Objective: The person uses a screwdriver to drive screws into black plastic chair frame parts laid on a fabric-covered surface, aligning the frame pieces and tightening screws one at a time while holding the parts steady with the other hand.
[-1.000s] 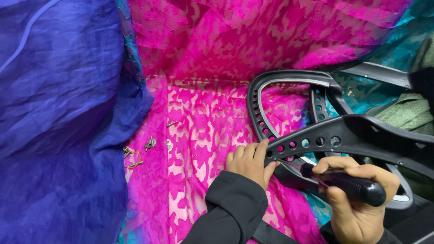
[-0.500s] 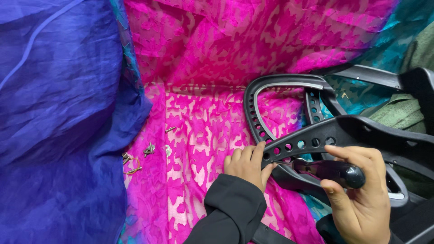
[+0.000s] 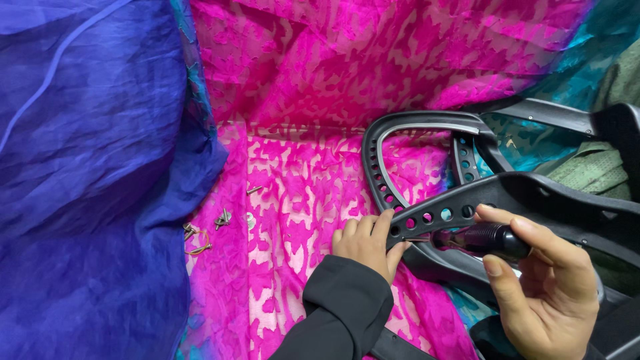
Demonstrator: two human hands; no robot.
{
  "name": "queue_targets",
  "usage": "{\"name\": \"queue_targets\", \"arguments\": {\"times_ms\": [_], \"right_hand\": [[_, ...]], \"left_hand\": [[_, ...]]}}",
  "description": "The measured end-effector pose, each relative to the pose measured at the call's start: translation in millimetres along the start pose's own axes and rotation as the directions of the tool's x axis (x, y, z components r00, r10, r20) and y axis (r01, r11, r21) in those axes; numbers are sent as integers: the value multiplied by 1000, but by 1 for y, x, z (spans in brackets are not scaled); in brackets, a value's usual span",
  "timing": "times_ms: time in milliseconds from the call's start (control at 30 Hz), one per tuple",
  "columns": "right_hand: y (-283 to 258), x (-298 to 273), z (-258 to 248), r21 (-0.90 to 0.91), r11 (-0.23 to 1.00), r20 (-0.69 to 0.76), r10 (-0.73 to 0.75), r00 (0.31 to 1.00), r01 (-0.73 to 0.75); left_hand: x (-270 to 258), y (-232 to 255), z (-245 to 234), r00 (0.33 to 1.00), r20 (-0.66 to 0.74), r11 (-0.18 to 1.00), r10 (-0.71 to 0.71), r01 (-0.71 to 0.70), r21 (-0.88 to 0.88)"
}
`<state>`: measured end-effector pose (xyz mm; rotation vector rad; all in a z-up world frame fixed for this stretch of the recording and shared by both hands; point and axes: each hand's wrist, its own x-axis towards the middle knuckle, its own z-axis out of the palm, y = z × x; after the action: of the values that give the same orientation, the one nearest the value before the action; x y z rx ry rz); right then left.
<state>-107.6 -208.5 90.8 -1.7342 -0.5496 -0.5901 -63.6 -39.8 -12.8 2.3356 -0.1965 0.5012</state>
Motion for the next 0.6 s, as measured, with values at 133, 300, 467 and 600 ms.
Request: {"name": "queue_targets", "arguments": {"times_ms": [133, 300, 467, 600], "right_hand": [[3, -2, -2, -79, 991, 4, -103, 995, 103], [7, -7, -7, -142, 987, -66, -90, 994, 80], [4, -6, -13, -254, 960, -123, 87, 989, -116], [-3, -1, -2, -61, 997, -56, -59, 997, 56]], "left_hand": [[1, 1, -2, 1000, 0, 1000, -15, 15, -24], [2, 2, -3, 999, 24, 999, -32, 32, -10], [3, 3, -2, 998, 44, 998, -55, 56, -12], [3, 1, -1, 996, 63, 998, -64, 65, -23]]}}
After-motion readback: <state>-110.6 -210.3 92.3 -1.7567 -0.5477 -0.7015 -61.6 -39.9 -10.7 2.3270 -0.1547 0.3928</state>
